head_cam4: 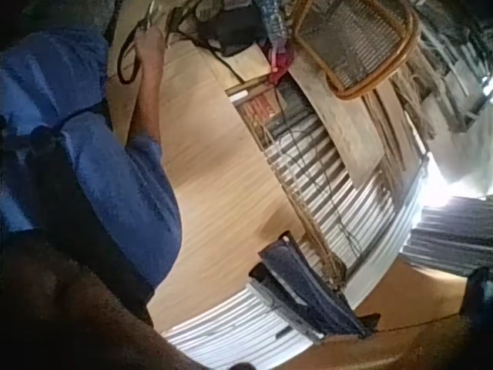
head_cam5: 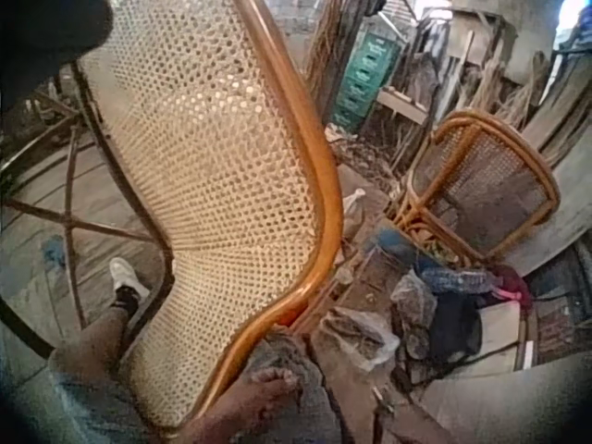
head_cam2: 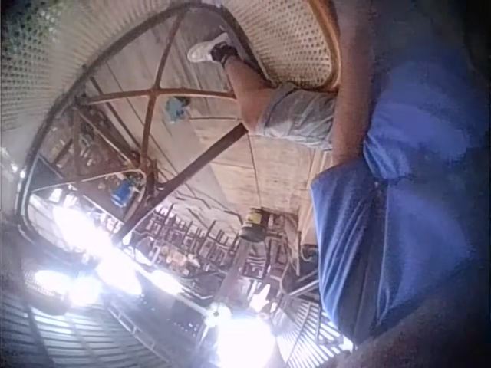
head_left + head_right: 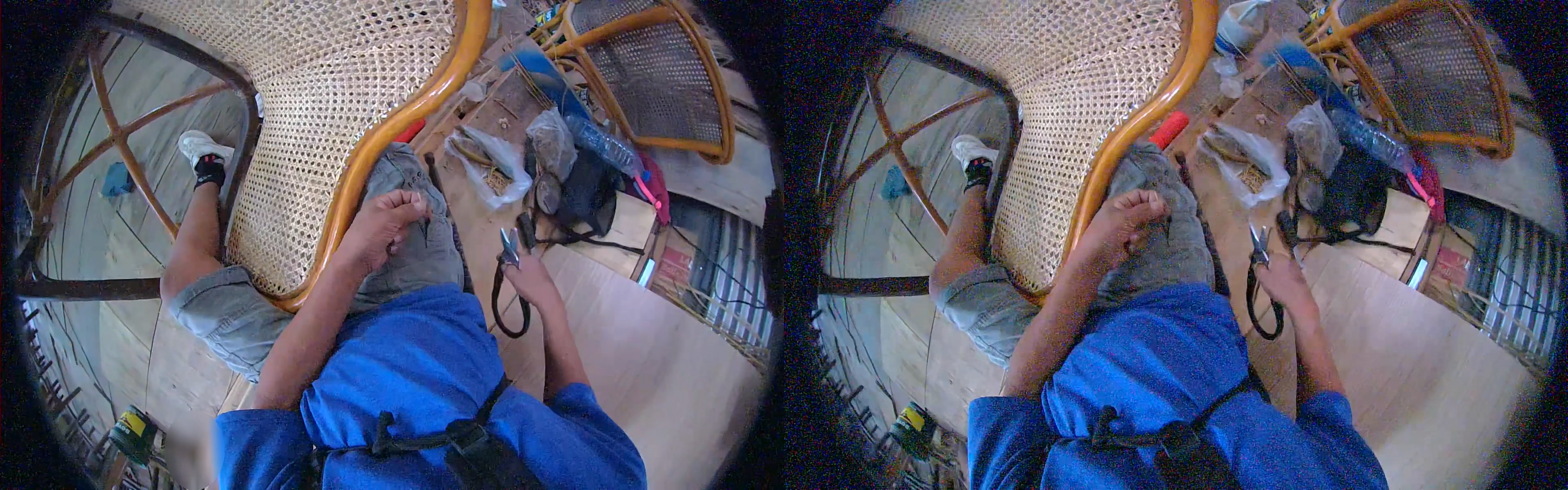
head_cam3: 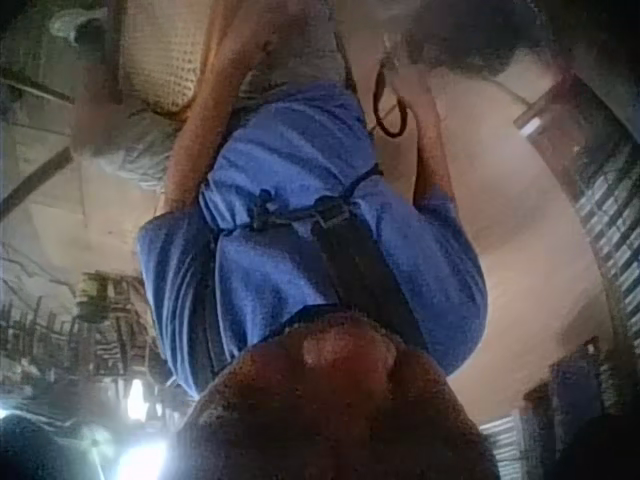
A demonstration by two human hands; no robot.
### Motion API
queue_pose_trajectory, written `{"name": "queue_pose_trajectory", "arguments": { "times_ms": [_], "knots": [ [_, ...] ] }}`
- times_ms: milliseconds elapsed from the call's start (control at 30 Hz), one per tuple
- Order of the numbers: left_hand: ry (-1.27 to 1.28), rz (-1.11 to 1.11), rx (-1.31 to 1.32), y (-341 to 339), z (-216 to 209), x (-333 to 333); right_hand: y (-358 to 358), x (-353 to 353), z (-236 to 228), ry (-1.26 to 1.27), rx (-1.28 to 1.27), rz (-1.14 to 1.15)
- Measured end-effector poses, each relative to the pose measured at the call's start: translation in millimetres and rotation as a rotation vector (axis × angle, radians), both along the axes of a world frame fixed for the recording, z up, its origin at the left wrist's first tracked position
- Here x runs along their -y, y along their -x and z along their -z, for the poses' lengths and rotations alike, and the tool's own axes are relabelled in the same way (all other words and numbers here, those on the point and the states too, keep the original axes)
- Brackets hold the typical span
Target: The person is weaving a cane seat for a wooden chair. They insert thin strips of cane into the frame's grooves and use a hammer to tap them securely into place. The process involves pulling the cane taut and repeating the insertion and hammering steps along the edge of the seat.
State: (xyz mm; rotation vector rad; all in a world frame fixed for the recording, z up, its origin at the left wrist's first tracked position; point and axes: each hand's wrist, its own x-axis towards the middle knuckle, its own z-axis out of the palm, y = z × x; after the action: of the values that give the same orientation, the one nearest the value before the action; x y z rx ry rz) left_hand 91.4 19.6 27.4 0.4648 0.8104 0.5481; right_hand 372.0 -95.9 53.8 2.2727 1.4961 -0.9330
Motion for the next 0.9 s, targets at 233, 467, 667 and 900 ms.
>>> {"name": "queue_pose_trajectory", "arguments": {
  "times_ms": [233,467,667,900],
  "knots": [
    [-0.008,-0.034,-0.037,-3,1,1,53,8,-23,-0.017,-0.532,0.555],
    [0.006,-0.022,-0.156,-7,-12,1,67,-4,18,-0.208,-0.500,0.241],
    [-0.052,0.043,-0.070,-3,0,1,94,-51,-5,-0.265,-0.455,-0.009],
    [-0.042,-0.006,-0.048,-5,6,2,107,-71,-8,-0.205,-0.433,-0.076]
  ]
}}
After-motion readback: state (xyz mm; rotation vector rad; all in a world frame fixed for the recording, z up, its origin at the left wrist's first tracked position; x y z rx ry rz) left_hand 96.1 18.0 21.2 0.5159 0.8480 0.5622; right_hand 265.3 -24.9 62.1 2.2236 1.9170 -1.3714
